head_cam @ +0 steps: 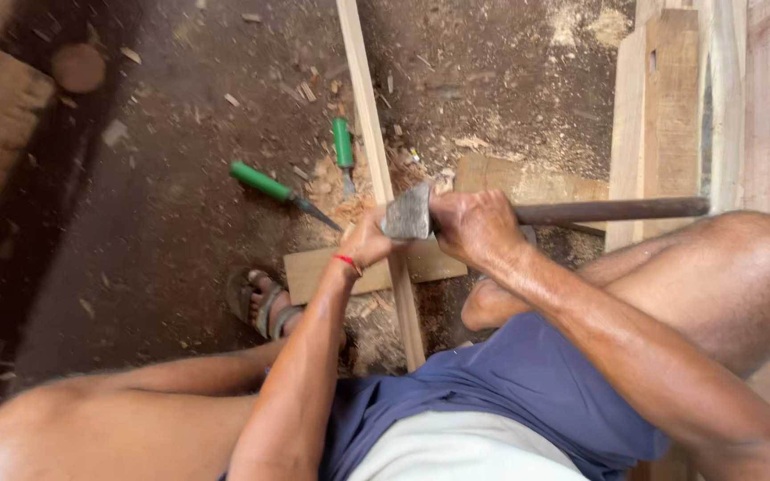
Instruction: The person carves a slot into a wooden plank using a chisel and a hammer while sitting on the ground.
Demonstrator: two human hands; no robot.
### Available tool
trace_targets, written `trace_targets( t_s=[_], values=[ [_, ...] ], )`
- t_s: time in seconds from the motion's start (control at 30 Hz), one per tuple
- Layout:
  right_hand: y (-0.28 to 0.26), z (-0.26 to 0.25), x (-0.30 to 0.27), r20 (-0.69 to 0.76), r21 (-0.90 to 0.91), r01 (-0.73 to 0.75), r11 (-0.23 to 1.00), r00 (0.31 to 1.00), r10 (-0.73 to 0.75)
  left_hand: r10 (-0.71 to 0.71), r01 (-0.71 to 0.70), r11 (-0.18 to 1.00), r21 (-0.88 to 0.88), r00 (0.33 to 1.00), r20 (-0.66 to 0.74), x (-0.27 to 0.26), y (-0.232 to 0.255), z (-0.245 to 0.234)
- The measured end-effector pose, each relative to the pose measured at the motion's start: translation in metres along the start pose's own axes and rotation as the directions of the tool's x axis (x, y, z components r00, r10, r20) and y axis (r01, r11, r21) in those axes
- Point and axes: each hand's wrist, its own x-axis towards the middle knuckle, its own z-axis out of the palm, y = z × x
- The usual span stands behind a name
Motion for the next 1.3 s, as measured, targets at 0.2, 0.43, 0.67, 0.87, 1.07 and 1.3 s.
trace_targets(
  t_s=[0.2, 0.43, 0.67, 0.87, 1.07, 1.3],
  values=[
    [0.011, -0.051, -0.015, -0.405, 0.420, 0.136, 0.897, 0.913, 0.051, 0.139, -0.176, 0.951, -0.253, 0.978, -0.157, 0.014, 0.080, -0.025],
    [0.005, -0.077, -0.012, -0.355, 0.528, 0.030, 0.849, 0.916, 0.188, 0.232, -0.288, 0.944, -0.162, 0.927, -0.296, -0.001, 0.105, -0.023],
    [0.005, -0.073, -0.008, -0.241, 0.518, -0.085, 0.851, 0.940, 0.241, 0.089, -0.178, 0.956, -0.234, 0.934, -0.346, -0.011, 0.067, -0.016],
    [0.002, -0.070, -0.007, -0.272, 0.461, -0.053, 0.886, 0.941, 0.198, -0.003, -0.095, 0.957, -0.274, 0.941, -0.337, -0.013, 0.066, -0.007],
    [0.000, -0.074, -0.008, -0.235, 0.501, -0.051, 0.864, 0.953, 0.193, 0.042, -0.153, 0.930, -0.333, 0.947, -0.318, -0.013, 0.064, 0.002],
    [-0.002, -0.077, -0.011, -0.288, 0.464, 0.055, 0.884, 0.953, 0.092, 0.068, -0.147, 0.961, -0.233, 0.946, -0.316, -0.011, 0.059, 0.002]
  ],
)
